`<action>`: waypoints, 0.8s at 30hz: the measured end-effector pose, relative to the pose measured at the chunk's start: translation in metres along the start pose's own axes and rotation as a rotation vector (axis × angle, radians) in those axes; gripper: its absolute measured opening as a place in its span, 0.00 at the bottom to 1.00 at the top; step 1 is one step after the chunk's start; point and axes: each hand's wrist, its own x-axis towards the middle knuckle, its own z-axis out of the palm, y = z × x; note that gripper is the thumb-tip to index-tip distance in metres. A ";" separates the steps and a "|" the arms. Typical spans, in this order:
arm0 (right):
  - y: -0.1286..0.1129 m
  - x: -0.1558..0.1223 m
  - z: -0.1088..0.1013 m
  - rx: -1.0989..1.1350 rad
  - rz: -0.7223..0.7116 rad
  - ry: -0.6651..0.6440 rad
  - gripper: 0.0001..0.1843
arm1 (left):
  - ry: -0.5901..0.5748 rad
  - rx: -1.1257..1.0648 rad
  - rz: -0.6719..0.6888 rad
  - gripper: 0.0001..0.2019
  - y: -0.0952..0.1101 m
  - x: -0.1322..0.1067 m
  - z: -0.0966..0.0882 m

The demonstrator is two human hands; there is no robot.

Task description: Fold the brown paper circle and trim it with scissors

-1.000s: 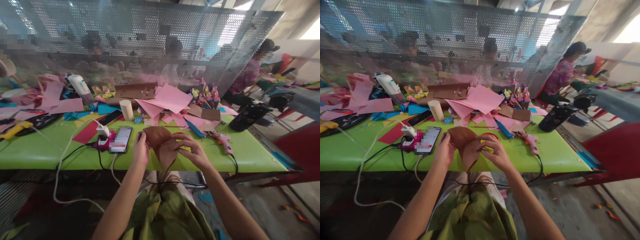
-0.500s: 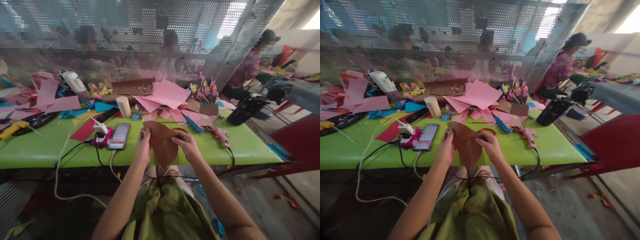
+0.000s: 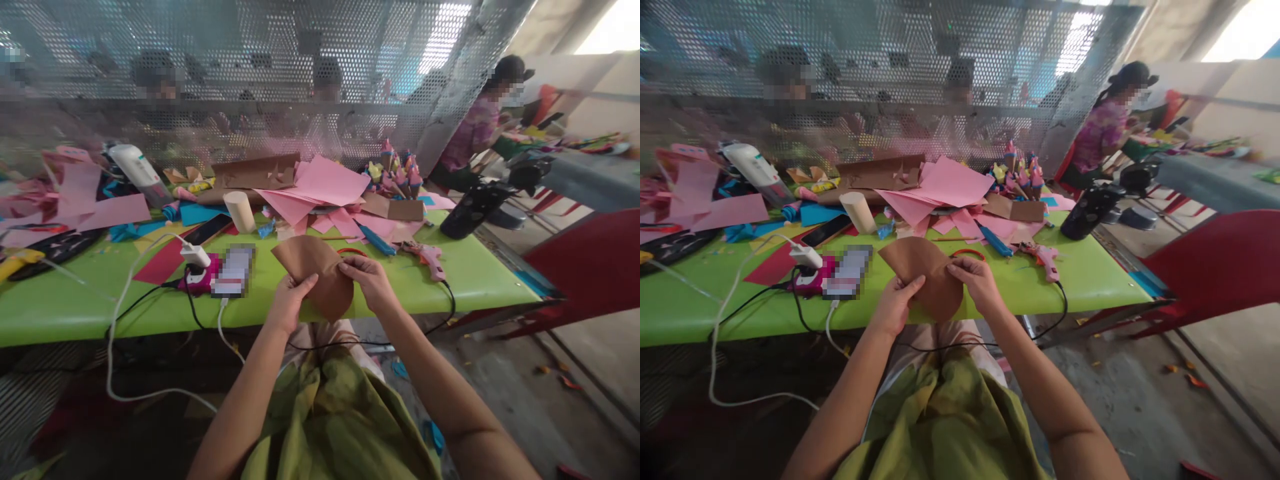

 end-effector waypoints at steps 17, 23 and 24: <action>0.005 -0.009 -0.028 -0.022 -0.054 0.188 0.23 | 0.132 -0.071 0.031 0.22 -0.008 0.013 -0.010; 0.006 -0.014 -0.019 0.016 -0.058 0.179 0.25 | 0.089 -0.174 0.023 0.21 -0.008 0.016 -0.026; 0.006 -0.016 -0.017 0.020 -0.049 0.169 0.24 | 0.083 -0.165 0.028 0.20 -0.008 0.016 -0.029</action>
